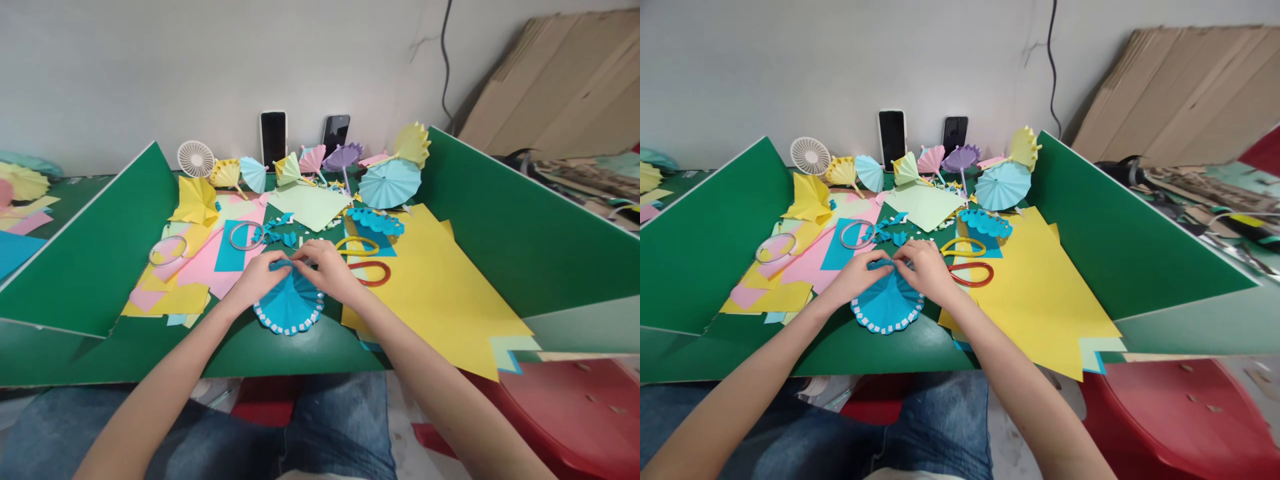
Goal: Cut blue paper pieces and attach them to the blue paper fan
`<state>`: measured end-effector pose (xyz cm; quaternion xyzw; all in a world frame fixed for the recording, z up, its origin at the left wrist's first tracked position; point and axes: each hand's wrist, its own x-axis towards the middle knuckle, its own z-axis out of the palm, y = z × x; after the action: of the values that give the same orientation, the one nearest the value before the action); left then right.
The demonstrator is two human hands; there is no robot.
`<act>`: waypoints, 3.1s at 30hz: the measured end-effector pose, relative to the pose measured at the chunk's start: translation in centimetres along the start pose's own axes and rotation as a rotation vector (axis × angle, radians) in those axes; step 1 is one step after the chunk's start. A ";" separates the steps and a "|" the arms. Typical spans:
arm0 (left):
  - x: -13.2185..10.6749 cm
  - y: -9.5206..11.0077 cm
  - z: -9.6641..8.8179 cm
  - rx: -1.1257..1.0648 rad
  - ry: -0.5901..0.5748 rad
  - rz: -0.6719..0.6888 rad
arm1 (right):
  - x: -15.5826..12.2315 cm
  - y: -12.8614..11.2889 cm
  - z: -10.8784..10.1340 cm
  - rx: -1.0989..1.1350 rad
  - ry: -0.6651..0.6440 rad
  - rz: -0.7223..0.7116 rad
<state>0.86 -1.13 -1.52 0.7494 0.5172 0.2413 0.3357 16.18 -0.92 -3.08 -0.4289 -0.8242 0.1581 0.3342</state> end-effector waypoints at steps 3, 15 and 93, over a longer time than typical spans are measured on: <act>0.0 0.0 0.0 0.004 -0.004 -0.008 | 0.0 0.1 0.0 0.019 -0.004 0.018; -0.1 0.2 0.0 0.017 -0.022 -0.008 | 0.3 -0.1 -0.6 0.130 -0.056 0.037; 0.1 -0.2 -0.1 0.009 -0.018 -0.028 | -0.1 -0.1 -0.1 -0.032 0.000 -0.049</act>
<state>0.64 -0.97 -1.60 0.7456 0.5259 0.2276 0.3401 16.24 -1.10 -2.99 -0.4141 -0.8369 0.1366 0.3308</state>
